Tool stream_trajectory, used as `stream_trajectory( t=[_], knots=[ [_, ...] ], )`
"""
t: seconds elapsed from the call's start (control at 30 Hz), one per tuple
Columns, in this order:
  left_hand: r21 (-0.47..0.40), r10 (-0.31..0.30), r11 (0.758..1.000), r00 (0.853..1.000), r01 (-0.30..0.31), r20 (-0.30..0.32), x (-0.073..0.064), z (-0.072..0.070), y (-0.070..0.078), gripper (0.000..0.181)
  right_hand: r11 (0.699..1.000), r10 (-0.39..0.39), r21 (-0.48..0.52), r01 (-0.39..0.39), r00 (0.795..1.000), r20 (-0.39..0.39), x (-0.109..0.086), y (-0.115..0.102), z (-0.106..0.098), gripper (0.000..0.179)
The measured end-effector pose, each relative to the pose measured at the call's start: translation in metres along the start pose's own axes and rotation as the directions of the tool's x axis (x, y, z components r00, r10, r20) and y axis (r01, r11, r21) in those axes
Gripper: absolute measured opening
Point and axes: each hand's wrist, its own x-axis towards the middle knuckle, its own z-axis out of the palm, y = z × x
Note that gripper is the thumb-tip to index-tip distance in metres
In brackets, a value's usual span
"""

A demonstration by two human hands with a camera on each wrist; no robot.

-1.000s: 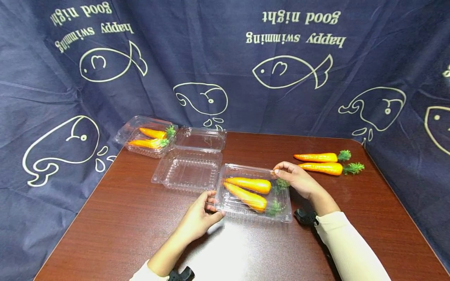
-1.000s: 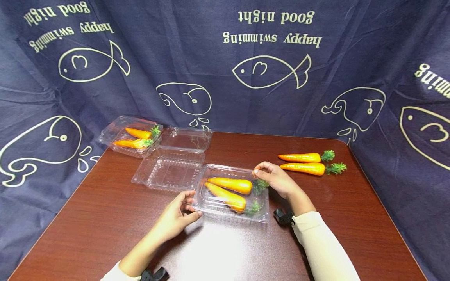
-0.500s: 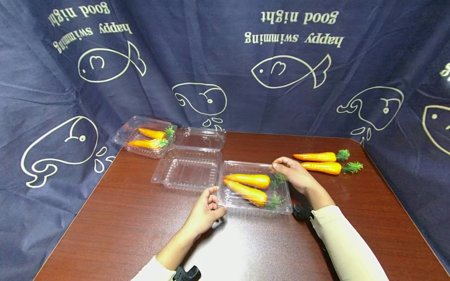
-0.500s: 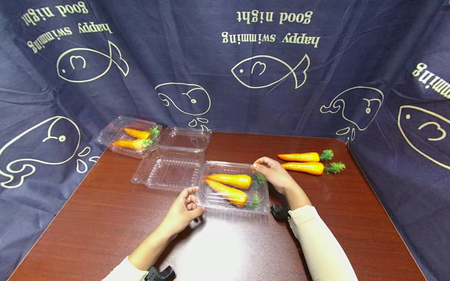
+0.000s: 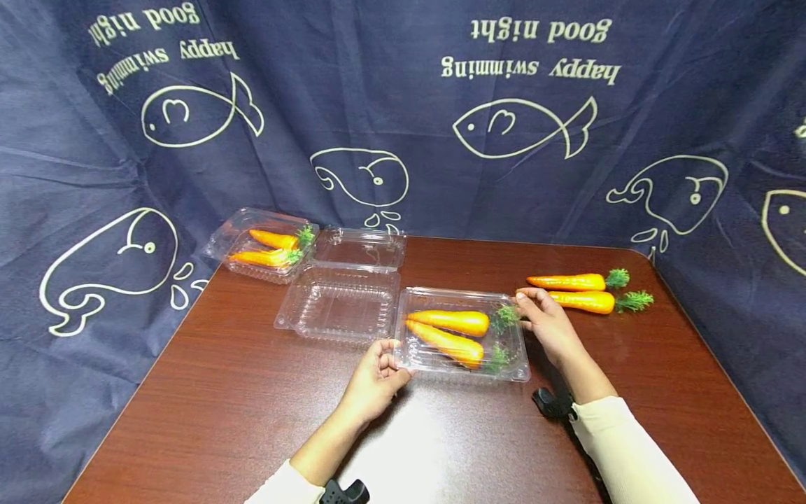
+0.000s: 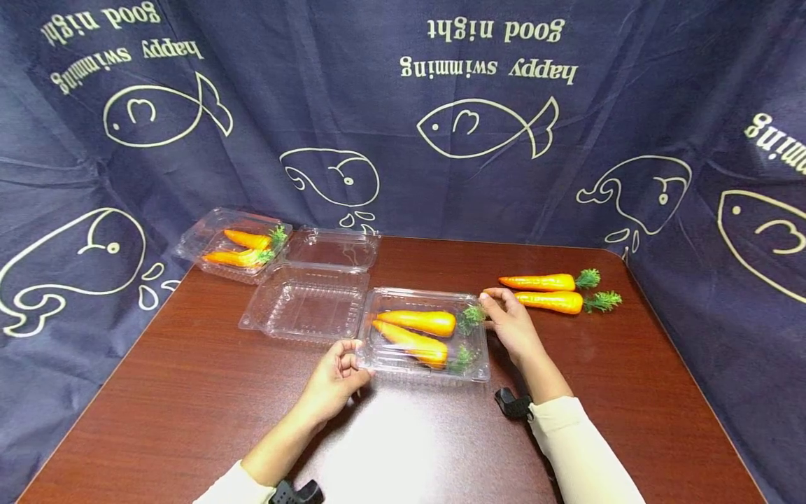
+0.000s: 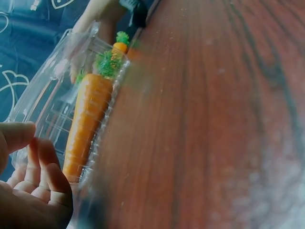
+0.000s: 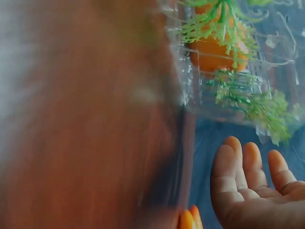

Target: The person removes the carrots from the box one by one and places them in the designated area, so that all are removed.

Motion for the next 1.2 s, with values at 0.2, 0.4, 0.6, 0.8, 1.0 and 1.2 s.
stream_trajectory(
  t=[0.2,0.4,0.6,0.8,1.0,1.2],
  knots=[
    [-0.017,-0.025,1.000,1.000,0.025,0.003,0.002,-0.003,0.001,0.045,1.000,-0.025,0.018,0.024,0.999,0.027,-0.028,0.004,-0.010,0.041],
    [-0.008,-0.047,0.999,0.999,0.047,0.015,0.002,-0.007,0.004,0.044,1.000,0.010,0.019,-0.013,0.987,0.163,-0.057,0.008,-0.013,0.036],
    [-0.003,-0.067,0.998,0.998,0.067,0.020,0.003,-0.009,0.004,0.044,1.000,0.007,0.026,-0.014,0.968,0.251,-0.070,0.013,-0.012,0.035],
    [0.011,-0.068,0.998,0.997,0.068,0.037,0.003,-0.010,0.003,0.041,0.997,-0.037,0.079,0.018,0.966,0.254,-0.073,0.016,-0.011,0.035],
    [0.020,-0.061,0.998,0.996,0.060,0.067,0.003,-0.009,0.003,0.039,0.991,-0.007,0.131,-0.030,0.962,0.272,-0.074,0.018,-0.010,0.036],
    [0.011,-0.052,0.999,0.995,0.051,0.081,0.004,-0.008,0.004,0.038,0.994,-0.003,0.103,-0.035,0.938,0.347,-0.075,0.018,-0.012,0.044]
  ],
)
